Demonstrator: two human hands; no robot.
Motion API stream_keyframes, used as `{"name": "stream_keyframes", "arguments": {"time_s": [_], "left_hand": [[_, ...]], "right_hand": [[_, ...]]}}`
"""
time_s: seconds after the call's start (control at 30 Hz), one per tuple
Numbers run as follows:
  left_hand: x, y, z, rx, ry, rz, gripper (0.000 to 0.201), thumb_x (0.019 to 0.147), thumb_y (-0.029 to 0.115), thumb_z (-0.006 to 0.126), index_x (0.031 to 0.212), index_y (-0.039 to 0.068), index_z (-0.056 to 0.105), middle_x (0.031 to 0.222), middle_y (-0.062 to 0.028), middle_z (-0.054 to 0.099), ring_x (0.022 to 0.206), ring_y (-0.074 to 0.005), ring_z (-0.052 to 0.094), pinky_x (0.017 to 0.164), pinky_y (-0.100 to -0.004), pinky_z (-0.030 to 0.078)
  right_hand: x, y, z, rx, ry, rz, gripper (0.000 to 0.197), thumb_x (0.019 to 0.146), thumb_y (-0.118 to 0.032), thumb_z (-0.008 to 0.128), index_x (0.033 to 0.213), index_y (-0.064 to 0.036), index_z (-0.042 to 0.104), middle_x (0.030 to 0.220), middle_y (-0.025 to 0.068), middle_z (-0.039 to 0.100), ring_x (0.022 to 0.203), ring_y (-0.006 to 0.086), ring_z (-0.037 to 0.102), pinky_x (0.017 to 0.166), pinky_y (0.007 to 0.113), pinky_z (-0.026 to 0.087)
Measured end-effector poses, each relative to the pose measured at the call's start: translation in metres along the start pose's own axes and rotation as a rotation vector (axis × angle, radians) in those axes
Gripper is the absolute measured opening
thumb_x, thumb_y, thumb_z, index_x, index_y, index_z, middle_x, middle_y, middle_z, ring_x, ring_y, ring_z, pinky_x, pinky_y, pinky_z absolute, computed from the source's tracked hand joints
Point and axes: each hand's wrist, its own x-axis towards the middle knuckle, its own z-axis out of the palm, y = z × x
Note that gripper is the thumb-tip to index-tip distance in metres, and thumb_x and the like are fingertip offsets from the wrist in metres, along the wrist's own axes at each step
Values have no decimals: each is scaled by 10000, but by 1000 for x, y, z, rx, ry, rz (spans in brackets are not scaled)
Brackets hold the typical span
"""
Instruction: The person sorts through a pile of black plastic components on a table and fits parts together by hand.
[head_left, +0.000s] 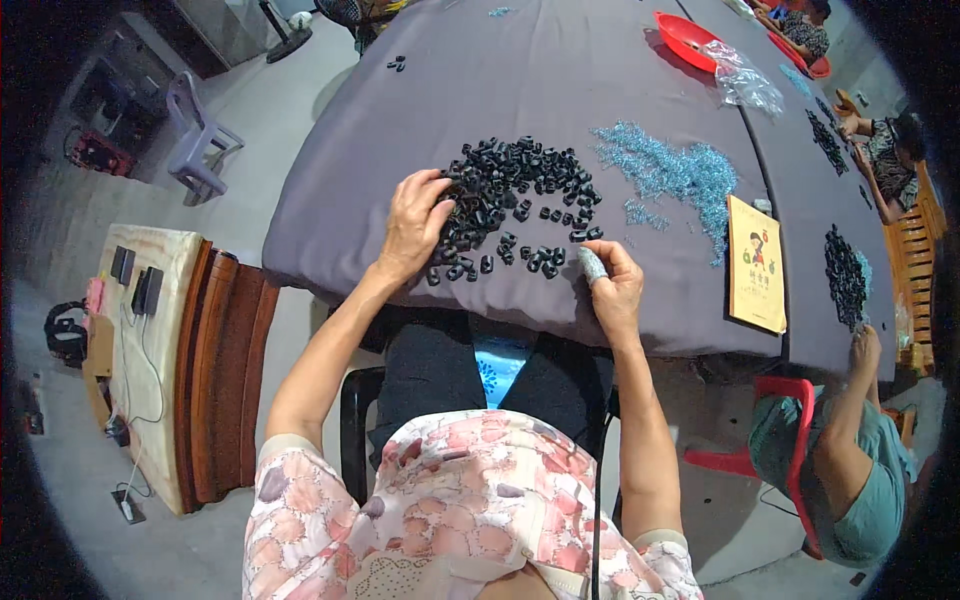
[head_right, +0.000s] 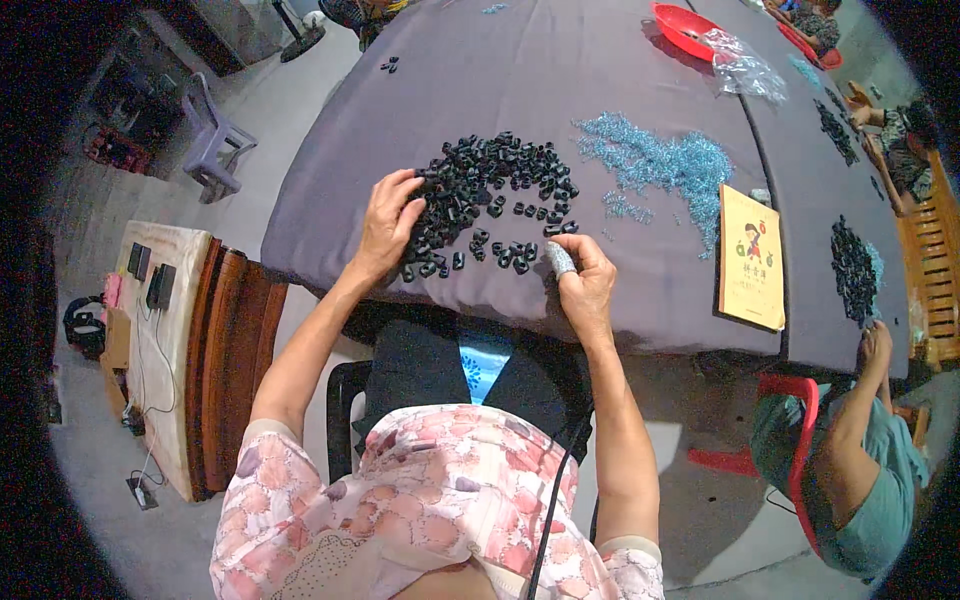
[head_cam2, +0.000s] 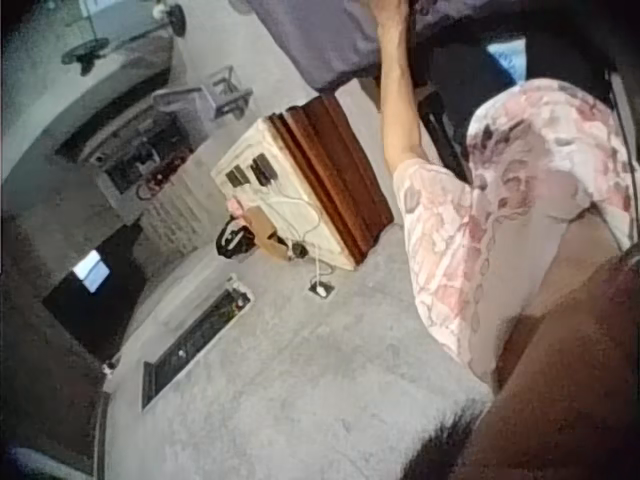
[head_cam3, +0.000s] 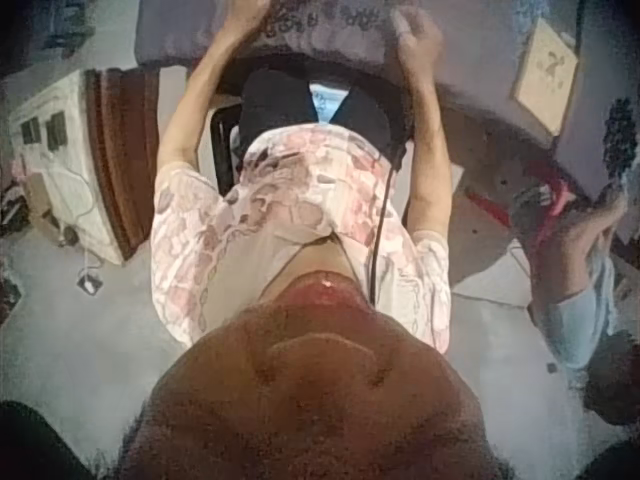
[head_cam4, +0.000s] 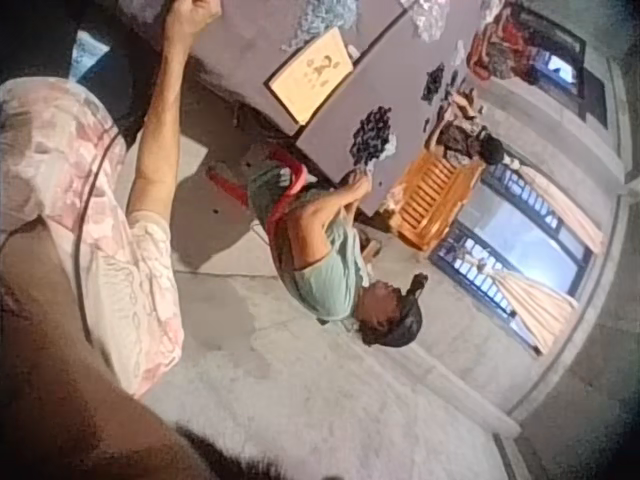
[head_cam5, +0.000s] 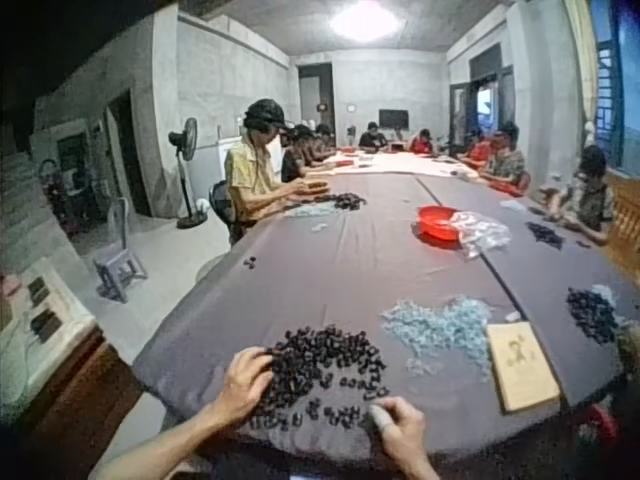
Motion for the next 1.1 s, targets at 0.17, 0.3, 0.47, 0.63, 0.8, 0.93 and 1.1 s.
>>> {"name": "stream_keyframes", "arguments": {"time_s": [0.17,0.3,0.47,0.63,0.8,0.93,1.1], "left_hand": [[-22,-9,0,138,-155,-127,556,845,349,598,1273,22,459,1310,-235,407,1231,-391,373,1028,-452,286],[-12,2,13,92,-257,-129,697,835,460,578,1347,35,372,1386,-265,305,1310,-418,253,1063,-486,216],[17,12,35,-31,-226,-92,692,824,457,586,1332,28,393,1395,-259,294,1317,-390,257,1068,-468,229],[36,28,48,-142,-246,-9,633,835,452,568,1295,34,443,1385,-236,321,1314,-379,271,1066,-482,223],[42,29,24,-63,-214,-20,558,859,402,553,1275,41,465,1384,-216,343,1305,-356,300,1048,-488,244],[-2,7,-18,-156,-262,-157,604,839,390,589,1288,12,446,1391,-238,329,1309,-371,293,1062,-440,257],[-46,18,-26,46,-381,-22,823,749,488,658,1362,34,348,1414,-251,263,1338,-387,223,1086,-479,191]], "right_hand": [[0,-2,1,11,2,-27,150,774,30,563,903,2,634,774,36,637,712,89,582,662,245,473],[-1,-7,2,-11,-17,-13,157,771,37,556,905,4,631,786,41,640,713,93,584,665,248,476],[-2,-2,2,-24,-8,-40,159,771,35,559,908,3,632,790,42,639,708,96,583,663,248,474],[-3,-4,4,-12,-18,-27,170,766,41,551,911,4,633,789,39,637,709,95,578,666,248,473],[0,5,0,32,-18,-42,174,765,46,547,912,9,633,785,30,633,711,90,573,658,239,468],[3,6,3,37,-22,-16,184,762,51,535,914,9,631,786,33,633,719,92,573,674,243,466],[1,2,1,37,-65,2,156,818,51,531,939,9,621,819,-6,620,763,56,537,703,203,433]]}}
